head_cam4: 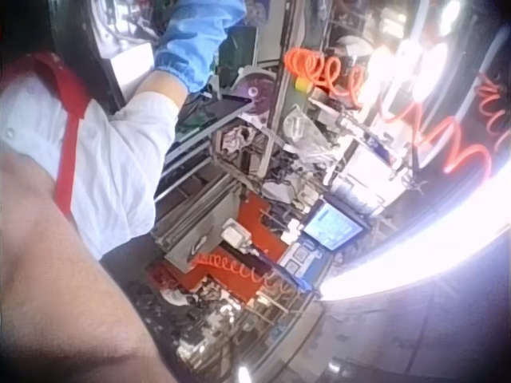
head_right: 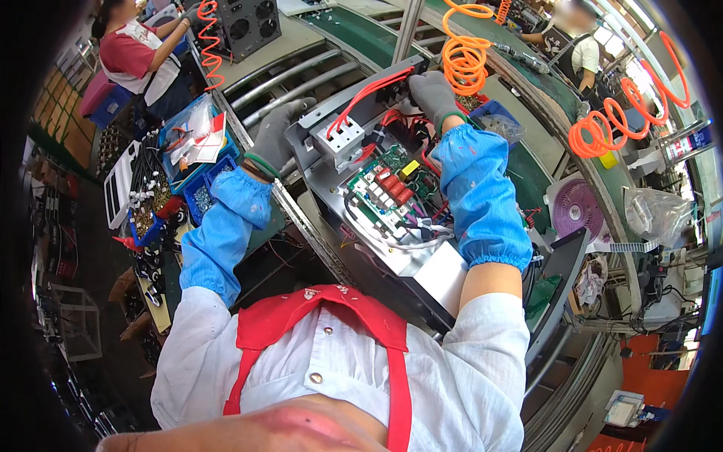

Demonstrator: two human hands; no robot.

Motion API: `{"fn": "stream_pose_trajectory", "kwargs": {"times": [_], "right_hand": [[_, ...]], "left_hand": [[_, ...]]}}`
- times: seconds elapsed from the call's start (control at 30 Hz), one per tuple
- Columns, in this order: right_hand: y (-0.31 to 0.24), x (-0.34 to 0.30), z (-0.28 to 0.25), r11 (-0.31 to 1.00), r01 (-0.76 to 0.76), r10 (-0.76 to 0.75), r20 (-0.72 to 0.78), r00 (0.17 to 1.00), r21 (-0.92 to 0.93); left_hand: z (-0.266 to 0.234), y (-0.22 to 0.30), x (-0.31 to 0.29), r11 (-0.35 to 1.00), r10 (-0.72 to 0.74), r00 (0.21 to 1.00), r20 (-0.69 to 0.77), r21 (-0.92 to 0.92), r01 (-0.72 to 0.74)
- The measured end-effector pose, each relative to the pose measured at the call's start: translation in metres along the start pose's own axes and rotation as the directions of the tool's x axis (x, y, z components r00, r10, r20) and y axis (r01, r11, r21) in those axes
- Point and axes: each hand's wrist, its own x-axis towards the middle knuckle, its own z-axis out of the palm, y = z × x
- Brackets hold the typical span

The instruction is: Assembling a large electronic power unit on a factory assembly line.

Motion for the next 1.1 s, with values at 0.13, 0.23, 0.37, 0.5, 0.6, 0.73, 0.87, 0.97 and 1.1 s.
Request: {"fn": "stream_pose_trajectory", "kwargs": {"times": [0.13,0.23,0.37,0.5,0.6,0.73,0.87,0.97,1.1], "right_hand": [[-0.057,-0.038,-0.027,0.998,-0.009,0.027,-0.282,0.959,0.067],[-0.113,-0.070,-0.061,0.965,0.079,-0.018,-0.237,0.971,0.252],[-0.155,-0.100,-0.084,0.663,-0.009,-0.095,0.095,0.991,0.749],[-0.163,-0.108,-0.091,0.522,-0.027,-0.191,0.147,0.971,0.853],[-0.155,-0.103,-0.093,0.335,-0.137,-0.235,0.223,0.946,0.932],[-0.149,-0.098,-0.096,0.177,-0.203,-0.273,0.247,0.930,0.963],[-0.113,-0.065,-0.090,0.560,-0.078,-0.086,0.152,0.985,0.824],[-0.061,-0.033,-0.067,0.839,-0.086,0.066,0.057,0.996,0.538],[-0.034,-0.008,-0.040,0.951,-0.224,0.198,0.135,0.971,0.213]], "left_hand": [[0.006,0.028,-0.011,0.991,0.053,0.994,0.093,0.115,-0.064],[0.029,0.053,-0.028,0.968,0.127,0.951,0.282,0.174,-0.181],[0.070,0.064,-0.056,0.950,0.136,0.891,0.432,0.200,-0.241],[0.093,0.053,-0.060,0.876,0.191,0.858,0.476,0.312,-0.368],[0.108,0.037,-0.063,0.699,0.485,0.737,0.470,0.298,-0.650],[0.109,0.024,-0.057,0.616,0.559,0.646,0.520,0.260,-0.743],[0.091,0.033,-0.047,0.374,0.617,0.634,0.466,0.536,-0.757],[0.060,0.040,-0.032,0.330,0.587,0.723,0.365,0.708,-0.625],[0.051,0.029,-0.032,0.275,0.492,0.797,0.350,0.806,-0.524]]}}
